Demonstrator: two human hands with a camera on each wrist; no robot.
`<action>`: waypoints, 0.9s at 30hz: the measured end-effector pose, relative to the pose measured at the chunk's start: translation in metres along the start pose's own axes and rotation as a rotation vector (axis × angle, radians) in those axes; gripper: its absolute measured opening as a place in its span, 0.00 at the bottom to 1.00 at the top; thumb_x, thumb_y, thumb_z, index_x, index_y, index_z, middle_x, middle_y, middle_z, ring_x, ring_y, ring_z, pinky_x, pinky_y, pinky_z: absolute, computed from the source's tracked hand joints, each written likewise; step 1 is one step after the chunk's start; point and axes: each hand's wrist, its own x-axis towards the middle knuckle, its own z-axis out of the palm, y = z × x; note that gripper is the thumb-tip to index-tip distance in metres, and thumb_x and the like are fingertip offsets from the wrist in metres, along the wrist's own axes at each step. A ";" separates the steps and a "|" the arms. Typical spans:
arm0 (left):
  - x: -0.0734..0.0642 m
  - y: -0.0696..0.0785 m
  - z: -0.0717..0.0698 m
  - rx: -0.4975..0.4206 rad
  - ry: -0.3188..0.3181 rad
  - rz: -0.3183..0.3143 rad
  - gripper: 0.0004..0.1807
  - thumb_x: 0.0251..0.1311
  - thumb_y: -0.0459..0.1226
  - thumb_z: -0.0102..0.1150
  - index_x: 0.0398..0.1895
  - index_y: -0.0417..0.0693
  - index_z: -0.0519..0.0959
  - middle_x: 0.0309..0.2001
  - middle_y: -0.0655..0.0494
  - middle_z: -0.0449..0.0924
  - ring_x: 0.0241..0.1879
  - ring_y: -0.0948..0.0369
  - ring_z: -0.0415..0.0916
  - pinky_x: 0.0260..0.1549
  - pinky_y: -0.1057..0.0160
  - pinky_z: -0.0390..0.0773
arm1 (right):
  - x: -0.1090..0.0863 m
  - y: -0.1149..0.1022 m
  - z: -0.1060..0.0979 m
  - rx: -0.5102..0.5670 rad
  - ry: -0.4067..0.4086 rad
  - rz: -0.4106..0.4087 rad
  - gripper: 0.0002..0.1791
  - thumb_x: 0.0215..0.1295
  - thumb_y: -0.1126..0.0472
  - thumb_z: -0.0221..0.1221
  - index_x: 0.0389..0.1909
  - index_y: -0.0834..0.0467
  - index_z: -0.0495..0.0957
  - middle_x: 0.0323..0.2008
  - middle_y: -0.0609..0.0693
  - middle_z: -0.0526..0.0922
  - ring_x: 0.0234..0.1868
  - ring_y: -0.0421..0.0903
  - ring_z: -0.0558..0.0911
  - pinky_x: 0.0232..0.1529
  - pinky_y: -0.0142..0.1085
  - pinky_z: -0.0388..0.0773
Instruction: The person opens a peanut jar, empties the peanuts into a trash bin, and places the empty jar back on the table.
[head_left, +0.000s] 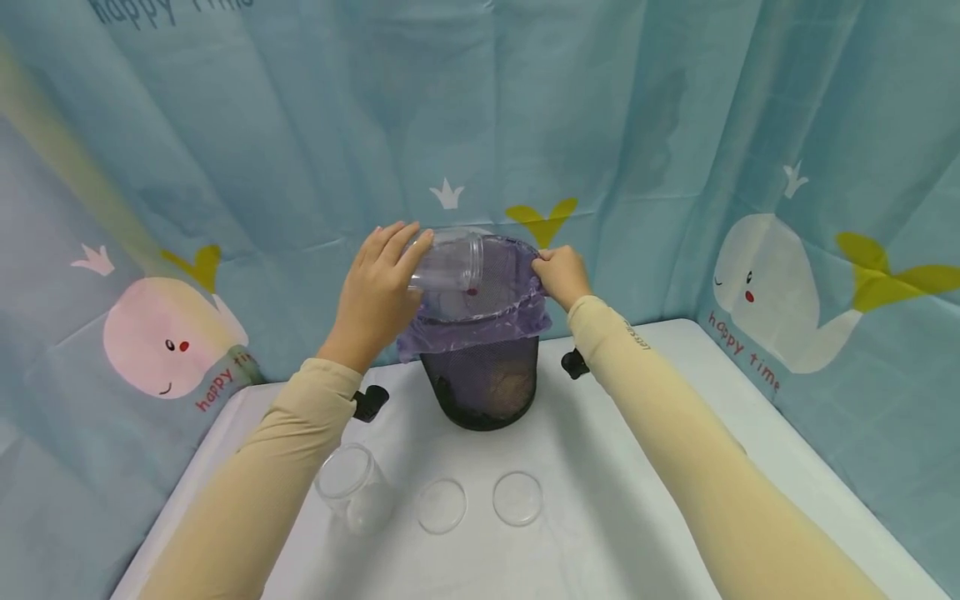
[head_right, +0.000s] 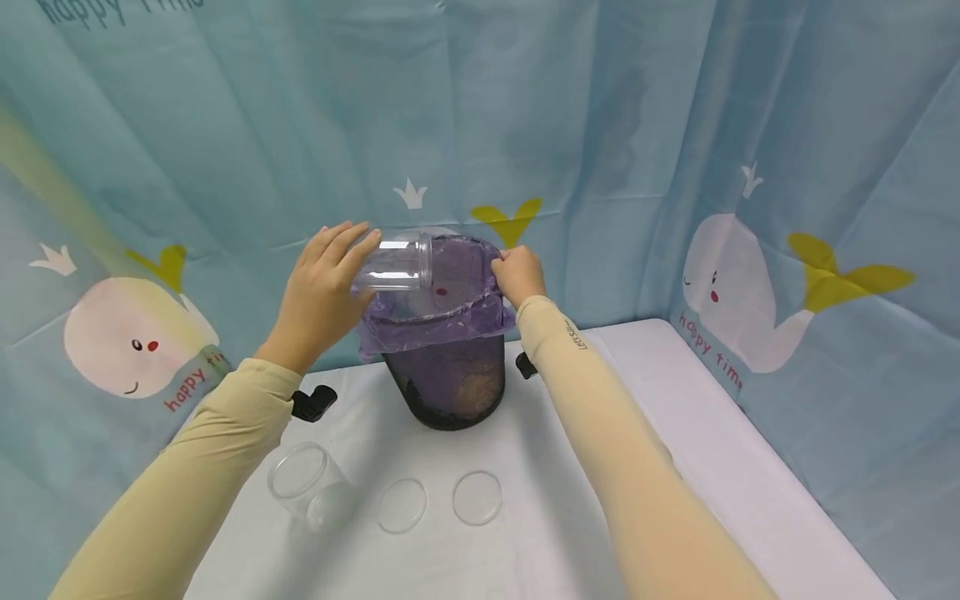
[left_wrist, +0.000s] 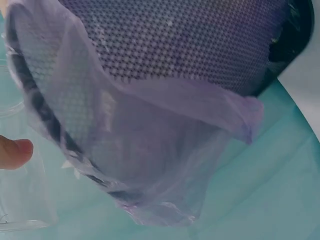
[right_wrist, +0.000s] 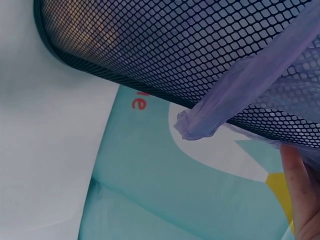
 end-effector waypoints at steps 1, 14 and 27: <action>-0.001 0.001 0.000 -0.003 0.009 -0.003 0.36 0.45 0.22 0.71 0.63 0.37 0.74 0.61 0.37 0.76 0.64 0.41 0.70 0.72 0.47 0.66 | 0.000 0.000 0.000 0.000 -0.003 0.001 0.22 0.71 0.63 0.48 0.63 0.61 0.75 0.67 0.57 0.74 0.10 0.37 0.58 0.17 0.27 0.67; -0.014 0.022 -0.011 -0.088 0.103 -0.043 0.38 0.43 0.26 0.76 0.63 0.38 0.74 0.61 0.37 0.76 0.63 0.41 0.72 0.70 0.46 0.68 | 0.000 0.002 -0.008 0.035 -0.003 0.014 0.23 0.71 0.64 0.48 0.65 0.61 0.73 0.67 0.58 0.74 0.10 0.37 0.59 0.18 0.27 0.70; -0.042 0.037 -0.016 -0.127 0.130 -0.098 0.38 0.42 0.27 0.77 0.62 0.39 0.75 0.60 0.38 0.77 0.62 0.41 0.71 0.66 0.43 0.71 | 0.001 0.002 -0.004 0.008 -0.001 0.014 0.23 0.72 0.62 0.48 0.65 0.59 0.73 0.68 0.55 0.73 0.10 0.37 0.59 0.17 0.28 0.67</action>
